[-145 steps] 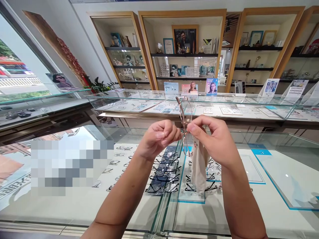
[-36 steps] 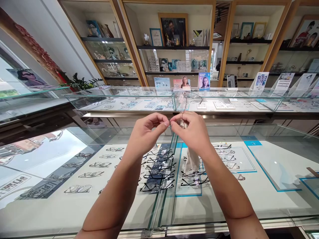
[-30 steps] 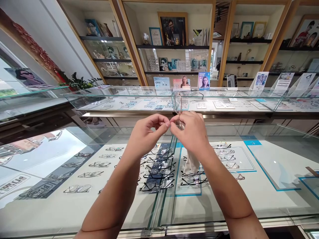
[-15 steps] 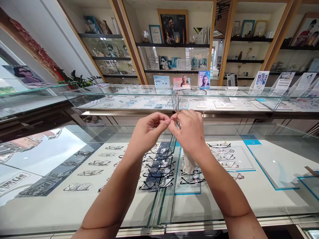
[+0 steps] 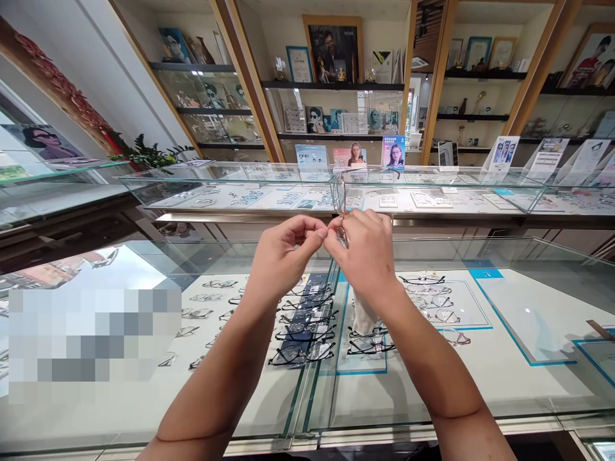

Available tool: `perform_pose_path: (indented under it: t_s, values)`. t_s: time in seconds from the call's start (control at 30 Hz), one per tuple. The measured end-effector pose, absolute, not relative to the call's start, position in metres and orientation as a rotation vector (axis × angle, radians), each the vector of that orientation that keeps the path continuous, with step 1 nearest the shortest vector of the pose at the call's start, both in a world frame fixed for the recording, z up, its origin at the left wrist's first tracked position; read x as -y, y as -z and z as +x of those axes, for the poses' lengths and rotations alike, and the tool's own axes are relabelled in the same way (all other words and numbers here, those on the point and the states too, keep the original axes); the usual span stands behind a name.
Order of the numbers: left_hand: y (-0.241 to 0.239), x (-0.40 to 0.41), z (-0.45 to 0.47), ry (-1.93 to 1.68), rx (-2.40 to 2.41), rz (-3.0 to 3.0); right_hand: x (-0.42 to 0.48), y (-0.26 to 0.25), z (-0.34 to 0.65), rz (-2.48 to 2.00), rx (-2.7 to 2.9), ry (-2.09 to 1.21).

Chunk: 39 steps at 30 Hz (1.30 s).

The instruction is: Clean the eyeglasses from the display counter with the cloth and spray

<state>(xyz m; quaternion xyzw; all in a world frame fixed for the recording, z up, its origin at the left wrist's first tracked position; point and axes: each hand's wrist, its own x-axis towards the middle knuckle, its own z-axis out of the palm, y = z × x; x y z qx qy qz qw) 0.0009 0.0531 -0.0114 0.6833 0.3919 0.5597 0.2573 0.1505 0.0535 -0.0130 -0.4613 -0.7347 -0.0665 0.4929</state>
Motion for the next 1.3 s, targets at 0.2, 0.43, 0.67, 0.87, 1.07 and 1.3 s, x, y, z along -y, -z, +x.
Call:
perform_pose_path:
  t_s: [0.2, 0.43, 0.67, 0.87, 1.07, 1.3]
  values:
    - [0.01, -0.054, 0.001, -1.487, -1.008, 1.811, -0.054, 0.013, 0.153, -1.092, 1.782, 0.23]
    - [0.014, -0.049, 0.003, -1.515, -1.041, 1.793, -0.058, 0.012, 0.155, -1.101, 1.73, 0.121]
    - [0.007, -0.046, -0.002, -1.594, -1.035, 1.824, -0.069, 0.01, 0.171, -0.869, 1.723, -0.459]
    - [0.007, -0.053, -0.006, -1.517, -0.979, 1.872, -0.072, 0.007, 0.176, -0.825, 1.747, -0.633]
    - [0.008, -0.053, -0.005, -1.502, -0.95, 1.838, -0.07, 0.005, 0.175, -0.795, 1.753, -0.659]
    - [0.01, -0.053, -0.004, -1.479, -0.934, 1.769, -0.067, 0.005, 0.175, -0.828, 1.764, -0.584]
